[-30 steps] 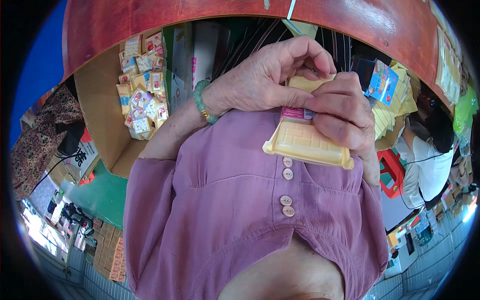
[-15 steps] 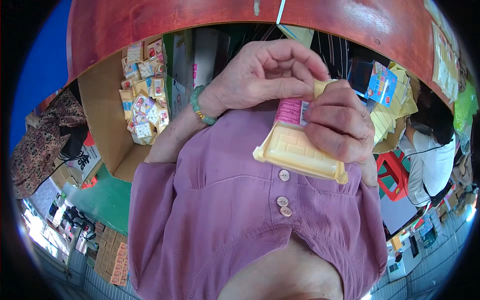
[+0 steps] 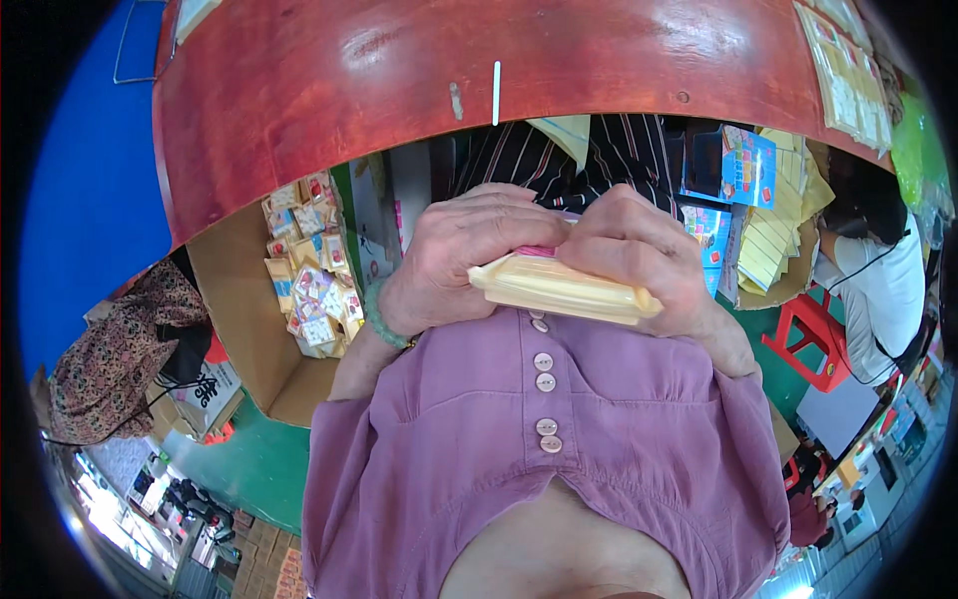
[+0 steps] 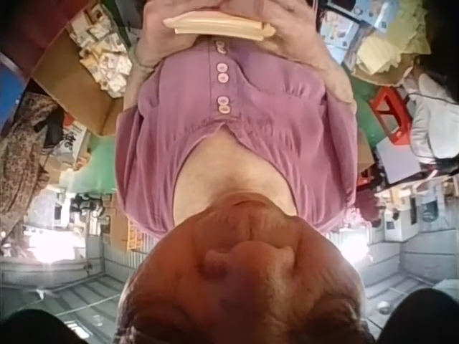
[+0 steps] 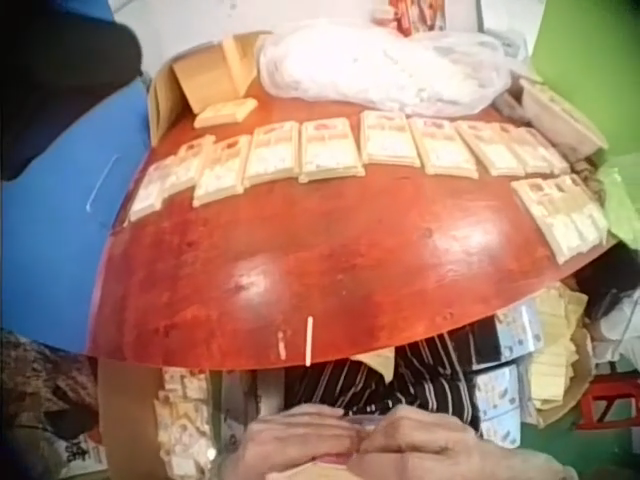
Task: Packaging small items into plastic trays and securing them with paper or plastic bands.
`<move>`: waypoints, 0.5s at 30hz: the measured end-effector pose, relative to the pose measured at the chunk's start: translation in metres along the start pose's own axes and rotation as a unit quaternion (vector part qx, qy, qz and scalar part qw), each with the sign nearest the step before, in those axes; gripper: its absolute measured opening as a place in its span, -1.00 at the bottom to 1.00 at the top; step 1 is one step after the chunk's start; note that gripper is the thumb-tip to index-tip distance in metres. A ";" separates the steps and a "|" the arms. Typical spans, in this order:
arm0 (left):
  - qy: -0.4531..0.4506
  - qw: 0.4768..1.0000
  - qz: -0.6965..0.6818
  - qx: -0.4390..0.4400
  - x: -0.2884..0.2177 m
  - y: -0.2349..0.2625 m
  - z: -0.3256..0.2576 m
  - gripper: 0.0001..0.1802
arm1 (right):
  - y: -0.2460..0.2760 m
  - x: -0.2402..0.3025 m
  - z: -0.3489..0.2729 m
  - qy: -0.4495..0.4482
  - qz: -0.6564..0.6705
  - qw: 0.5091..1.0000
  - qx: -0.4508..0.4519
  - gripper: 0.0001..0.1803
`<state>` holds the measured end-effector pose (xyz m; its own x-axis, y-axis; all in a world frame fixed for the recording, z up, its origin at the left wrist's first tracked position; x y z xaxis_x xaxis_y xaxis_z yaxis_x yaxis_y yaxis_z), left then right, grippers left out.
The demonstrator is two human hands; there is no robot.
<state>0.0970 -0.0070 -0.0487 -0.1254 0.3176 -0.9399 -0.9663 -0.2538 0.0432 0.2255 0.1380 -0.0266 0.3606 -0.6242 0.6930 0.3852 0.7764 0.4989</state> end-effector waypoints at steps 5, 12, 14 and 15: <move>0.017 0.996 0.078 -0.039 -0.003 0.006 -0.013 -0.66 | -0.004 -0.001 0.009 -0.034 -0.020 0.998 0.045 -0.51; 0.225 0.907 0.242 -0.261 -0.038 0.071 -0.108 -0.83 | 0.078 0.057 0.026 0.045 -0.079 0.961 -0.262 -0.75; 0.298 0.841 0.266 -0.365 -0.040 0.093 -0.165 -0.86 | 0.112 0.066 0.023 0.256 -0.068 0.873 -0.408 -0.49; 0.404 0.789 0.211 -0.412 -0.052 0.097 -0.171 -0.85 | 0.113 0.070 0.035 0.258 -0.067 0.872 -0.410 -0.49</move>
<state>0.0477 -0.2041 -0.0535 0.1084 -0.5556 -0.8243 -0.3603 -0.7948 0.4883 0.2648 0.1845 0.0963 0.5185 -0.8249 0.2252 0.8551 0.5023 -0.1287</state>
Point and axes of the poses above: each hand's wrist, its own z-axis towards the middle knuckle, its own y-axis out of the back of the hand, x = y × z, the point moved 1 cm from there along z, towards the middle knuckle, and after that the axes turned 13 degrees about -z, right-handed, at the moved point
